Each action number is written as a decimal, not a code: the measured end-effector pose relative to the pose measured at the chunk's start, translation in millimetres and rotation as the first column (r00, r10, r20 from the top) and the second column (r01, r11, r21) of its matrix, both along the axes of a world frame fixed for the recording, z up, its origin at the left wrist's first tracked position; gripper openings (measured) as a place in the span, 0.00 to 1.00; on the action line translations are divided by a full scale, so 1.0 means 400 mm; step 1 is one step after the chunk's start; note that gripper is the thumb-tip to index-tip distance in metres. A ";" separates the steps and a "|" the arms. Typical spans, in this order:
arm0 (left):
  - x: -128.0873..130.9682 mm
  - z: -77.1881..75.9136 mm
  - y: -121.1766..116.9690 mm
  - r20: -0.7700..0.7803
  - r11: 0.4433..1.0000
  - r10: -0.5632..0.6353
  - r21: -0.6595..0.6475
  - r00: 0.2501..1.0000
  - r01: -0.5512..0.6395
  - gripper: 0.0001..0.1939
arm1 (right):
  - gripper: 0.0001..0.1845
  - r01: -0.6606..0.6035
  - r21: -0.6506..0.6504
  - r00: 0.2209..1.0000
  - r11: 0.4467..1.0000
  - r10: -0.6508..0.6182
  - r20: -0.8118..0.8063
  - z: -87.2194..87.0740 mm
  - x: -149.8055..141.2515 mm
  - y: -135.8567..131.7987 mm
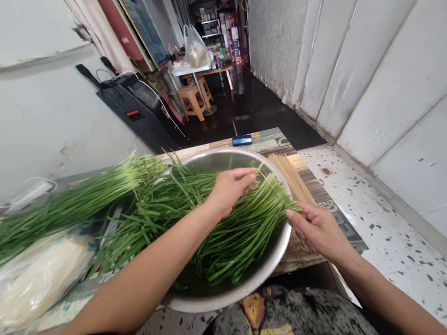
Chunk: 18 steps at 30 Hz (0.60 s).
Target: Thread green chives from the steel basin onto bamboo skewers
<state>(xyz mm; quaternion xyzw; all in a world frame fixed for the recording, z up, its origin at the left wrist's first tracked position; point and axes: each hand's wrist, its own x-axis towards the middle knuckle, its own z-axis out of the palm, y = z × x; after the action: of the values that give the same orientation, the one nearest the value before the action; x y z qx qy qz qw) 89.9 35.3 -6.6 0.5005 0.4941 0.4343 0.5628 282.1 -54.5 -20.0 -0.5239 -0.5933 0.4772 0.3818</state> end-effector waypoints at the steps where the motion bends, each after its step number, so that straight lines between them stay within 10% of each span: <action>1: 0.000 -0.001 0.000 -0.004 1.000 0.001 -0.003 1.000 -0.001 0.15 | 0.17 -0.005 -0.020 1.000 1.000 0.005 -0.010 0.005 -0.001 -0.001; 18: 0.003 0.003 -0.006 -0.006 0.999 0.041 -0.028 0.999 -0.042 0.14 | 0.22 -0.006 -0.076 0.996 0.997 -0.001 -0.093 -0.003 -0.001 -0.003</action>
<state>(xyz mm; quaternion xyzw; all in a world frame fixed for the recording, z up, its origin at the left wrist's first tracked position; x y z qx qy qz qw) 90.9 33.1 -5.4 0.4834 0.5121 0.4374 0.5593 281.7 -55.6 -21.1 -0.5145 -0.5569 0.5239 0.3882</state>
